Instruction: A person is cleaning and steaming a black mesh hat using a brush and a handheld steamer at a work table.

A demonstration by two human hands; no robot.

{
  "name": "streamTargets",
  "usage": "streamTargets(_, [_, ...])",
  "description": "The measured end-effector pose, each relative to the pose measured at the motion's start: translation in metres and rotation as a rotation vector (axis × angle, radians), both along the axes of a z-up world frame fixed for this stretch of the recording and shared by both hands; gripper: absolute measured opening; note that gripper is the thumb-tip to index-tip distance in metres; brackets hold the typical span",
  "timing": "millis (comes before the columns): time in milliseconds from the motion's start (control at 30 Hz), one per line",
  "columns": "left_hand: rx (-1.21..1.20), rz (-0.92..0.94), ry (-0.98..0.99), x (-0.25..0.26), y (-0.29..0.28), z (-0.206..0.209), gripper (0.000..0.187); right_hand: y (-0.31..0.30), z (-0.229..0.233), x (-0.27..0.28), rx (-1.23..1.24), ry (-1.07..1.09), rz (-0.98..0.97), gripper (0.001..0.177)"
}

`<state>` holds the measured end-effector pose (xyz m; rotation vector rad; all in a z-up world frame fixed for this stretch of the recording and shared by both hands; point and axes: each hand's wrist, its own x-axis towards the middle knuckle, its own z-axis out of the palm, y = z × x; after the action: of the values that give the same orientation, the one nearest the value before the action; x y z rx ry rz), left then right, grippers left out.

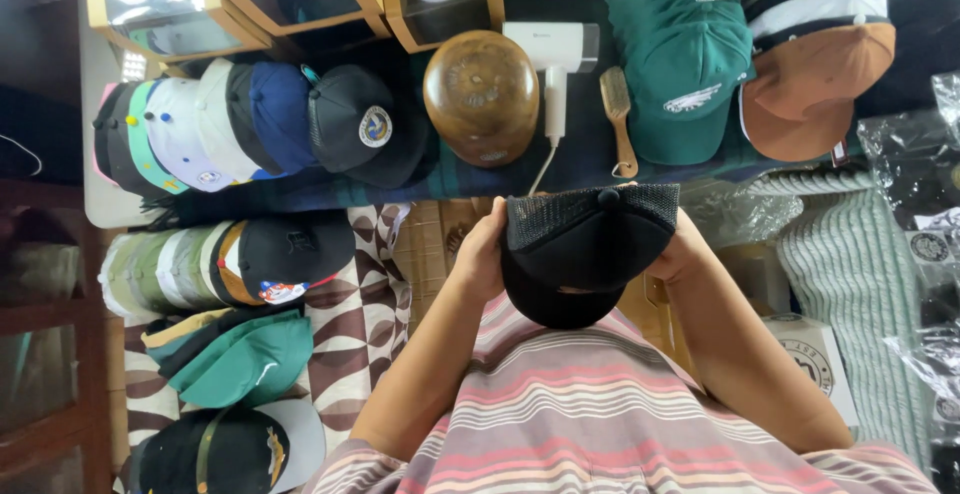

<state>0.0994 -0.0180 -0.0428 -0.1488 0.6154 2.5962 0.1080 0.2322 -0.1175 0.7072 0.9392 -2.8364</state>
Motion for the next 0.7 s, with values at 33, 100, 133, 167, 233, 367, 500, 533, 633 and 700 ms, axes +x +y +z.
streamTargets(33, [-0.031, 0.002, -0.002, -0.005, -0.001, 0.003, 0.041, -0.003, 0.002, -0.007, -0.007, 0.007, 0.005, 0.022])
streamTargets(100, [-0.064, 0.006, -0.019, -0.013, -0.011, -0.016, 0.041, -0.011, 0.005, -0.019, -0.015, 0.014, 0.016, 0.022])
streamTargets(133, [-0.096, 0.009, -0.038, -0.019, -0.015, -0.026, 0.041, -0.015, 0.007, -0.028, -0.022, 0.018, 0.026, 0.023])
streamTargets(167, [-0.095, 0.016, -0.035, -0.03, -0.024, -0.03, 0.041, -0.012, 0.009, -0.041, -0.02, 0.021, 0.032, 0.023])
streamTargets(233, [-0.232, 0.101, 0.071, -0.049, -0.046, -0.038, 0.037, -0.012, 0.011, -0.067, -0.036, 0.02, 0.062, 0.023])
streamTargets(367, [-0.453, 0.03, 0.192, -0.072, -0.093, -0.064, 0.024, -0.022, 0.01, -0.108, -0.055, 0.015, 0.122, 0.024])
streamTargets(500, [-0.585, -0.113, 0.267, -0.105, -0.137, -0.045, 0.026, -0.049, 0.012, -0.156, -0.072, 0.008, 0.181, 0.025])
streamTargets(533, [-0.575, -0.094, 0.261, -0.113, -0.148, -0.045, 0.025, -0.058, 0.012, -0.169, -0.081, 0.007, 0.195, 0.025])
streamTargets(633, [-0.455, 0.063, 0.209, -0.14, -0.175, -0.039, 0.023, -0.101, 0.034, -0.234, 0.04, 0.071, 0.237, 0.038])
streamTargets(700, [-0.398, 0.143, 0.202, -0.164, -0.195, -0.044, 0.02, -0.138, 0.042, -0.249, 0.046, 0.05, 0.233, 0.035])
